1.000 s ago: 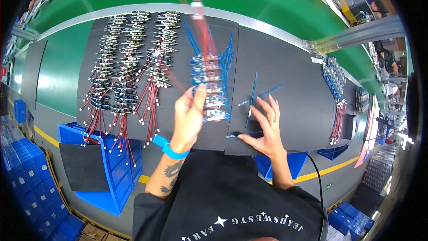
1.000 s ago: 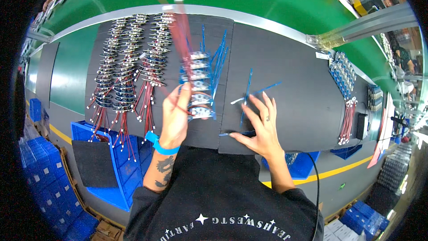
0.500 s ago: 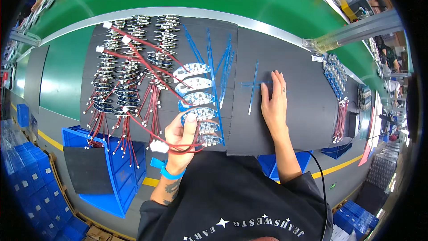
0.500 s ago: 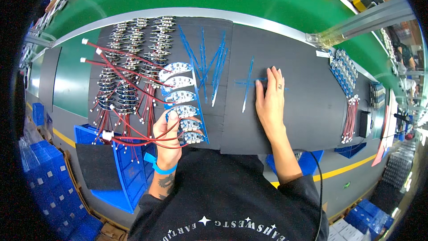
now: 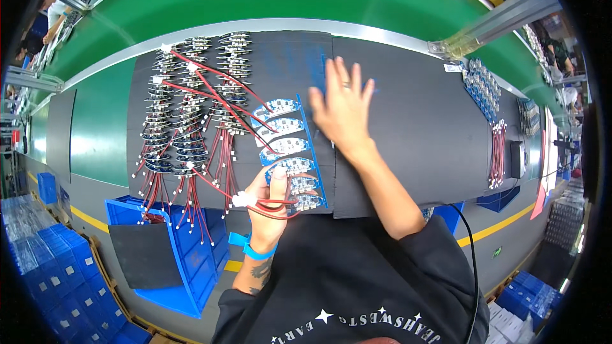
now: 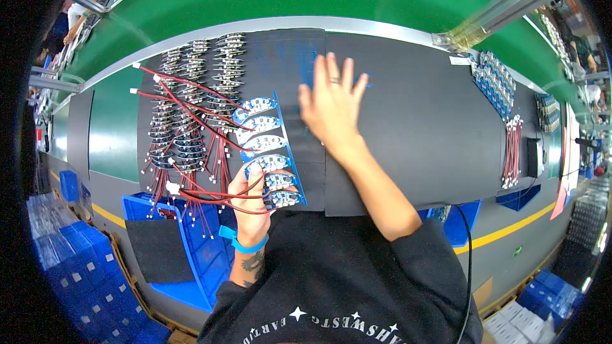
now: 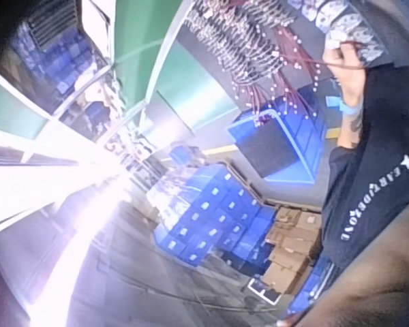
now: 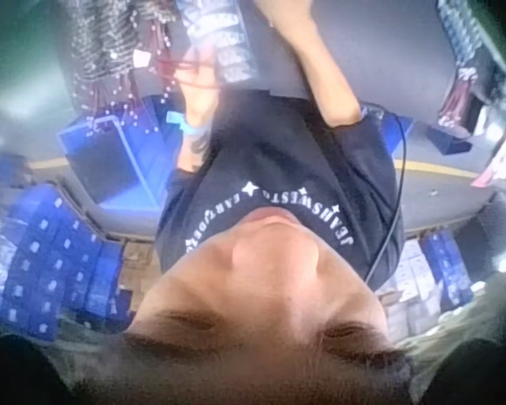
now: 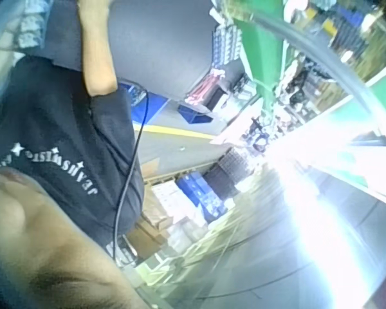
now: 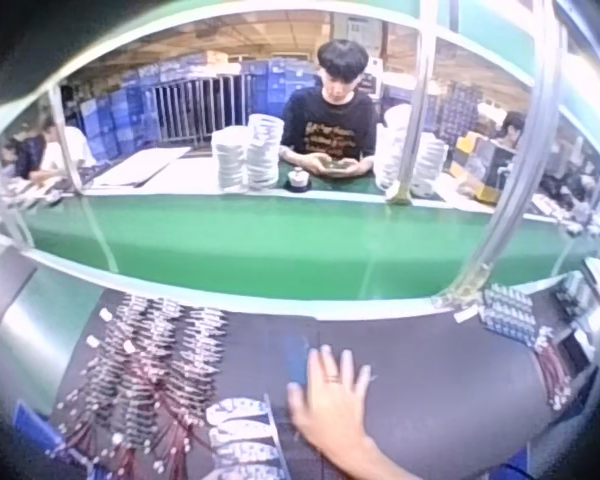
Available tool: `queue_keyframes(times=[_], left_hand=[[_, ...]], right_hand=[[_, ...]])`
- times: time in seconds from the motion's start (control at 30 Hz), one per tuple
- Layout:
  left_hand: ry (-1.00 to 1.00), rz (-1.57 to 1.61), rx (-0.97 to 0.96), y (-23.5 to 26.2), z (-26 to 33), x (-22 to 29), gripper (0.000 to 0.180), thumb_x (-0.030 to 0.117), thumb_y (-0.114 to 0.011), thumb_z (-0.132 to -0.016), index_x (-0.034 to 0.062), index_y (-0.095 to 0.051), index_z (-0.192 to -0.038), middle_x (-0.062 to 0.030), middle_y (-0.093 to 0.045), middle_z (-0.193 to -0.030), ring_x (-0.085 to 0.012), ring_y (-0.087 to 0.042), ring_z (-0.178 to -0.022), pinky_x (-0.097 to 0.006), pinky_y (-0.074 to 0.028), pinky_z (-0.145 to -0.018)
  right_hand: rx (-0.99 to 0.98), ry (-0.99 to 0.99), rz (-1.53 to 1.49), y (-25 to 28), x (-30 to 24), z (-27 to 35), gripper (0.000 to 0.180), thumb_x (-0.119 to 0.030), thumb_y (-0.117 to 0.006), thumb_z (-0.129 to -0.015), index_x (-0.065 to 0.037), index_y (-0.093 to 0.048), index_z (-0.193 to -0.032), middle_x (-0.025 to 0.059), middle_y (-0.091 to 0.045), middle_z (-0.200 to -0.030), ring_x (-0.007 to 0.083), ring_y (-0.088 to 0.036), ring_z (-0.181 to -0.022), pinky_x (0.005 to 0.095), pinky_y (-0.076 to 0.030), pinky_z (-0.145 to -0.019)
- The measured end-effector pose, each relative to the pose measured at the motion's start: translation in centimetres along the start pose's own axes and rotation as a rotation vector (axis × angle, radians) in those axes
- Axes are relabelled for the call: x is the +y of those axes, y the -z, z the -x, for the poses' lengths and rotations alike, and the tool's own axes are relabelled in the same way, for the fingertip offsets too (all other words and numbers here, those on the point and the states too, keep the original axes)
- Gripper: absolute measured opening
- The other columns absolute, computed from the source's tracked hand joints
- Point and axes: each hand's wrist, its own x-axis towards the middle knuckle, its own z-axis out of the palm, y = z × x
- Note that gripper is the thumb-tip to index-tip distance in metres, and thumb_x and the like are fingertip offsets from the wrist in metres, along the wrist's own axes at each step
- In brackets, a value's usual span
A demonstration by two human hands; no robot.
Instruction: The recorder is inserting LED components into circular circuit board panels and organizing wiring harnesses at a factory workstation.
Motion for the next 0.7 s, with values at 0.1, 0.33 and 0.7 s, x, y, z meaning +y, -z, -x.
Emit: queue_keyframes(times=[0.1,0.33,0.7], left_hand=[[-0.015,-0.007,-0.018,0.2,0.0,0.0,0.03,0.019,-0.049,-0.095,-0.0062,-0.054,-0.111,-0.0142,-0.064,-0.094,-0.0191,-0.065,-0.077,-0.032,-0.055,-0.065],[0.036,-0.071,-0.102,-0.7,-0.5,-0.9,0.032,0.022,-0.05,-0.095,-0.0056,-0.055,-0.11,-0.0129,-0.065,-0.09,-0.0156,-0.063,-0.072,-0.027,-0.052,-0.062],[0.274,-0.004,-0.204,-1.1,-1.8,0.4,0.03,0.024,-0.049,-0.095,-0.0031,-0.056,-0.107,-0.006,-0.064,-0.087,-0.0085,-0.059,-0.075,-0.023,-0.048,-0.066]], right_hand=[[-0.008,0.013,0.013,2.3,4.6,1.4,0.044,-0.019,-0.05,-0.089,0.0,-0.045,-0.128,0.0192,-0.043,-0.135,0.0401,-0.036,-0.127,0.0568,-0.025,-0.103],[-0.002,-0.036,0.096,7.9,11.3,5.8,0.037,-0.015,-0.05,-0.091,-0.002,-0.049,-0.126,0.0184,-0.045,-0.133,0.0403,-0.033,-0.129,0.0538,-0.019,-0.107],[-0.709,-0.163,-1.138,10.6,1.4,8.3,0.018,-0.009,-0.068,-0.082,-0.001,-0.056,-0.071,0.0022,-0.059,-0.06,0.0073,-0.056,-0.054,0.024,-0.041,-0.046]])
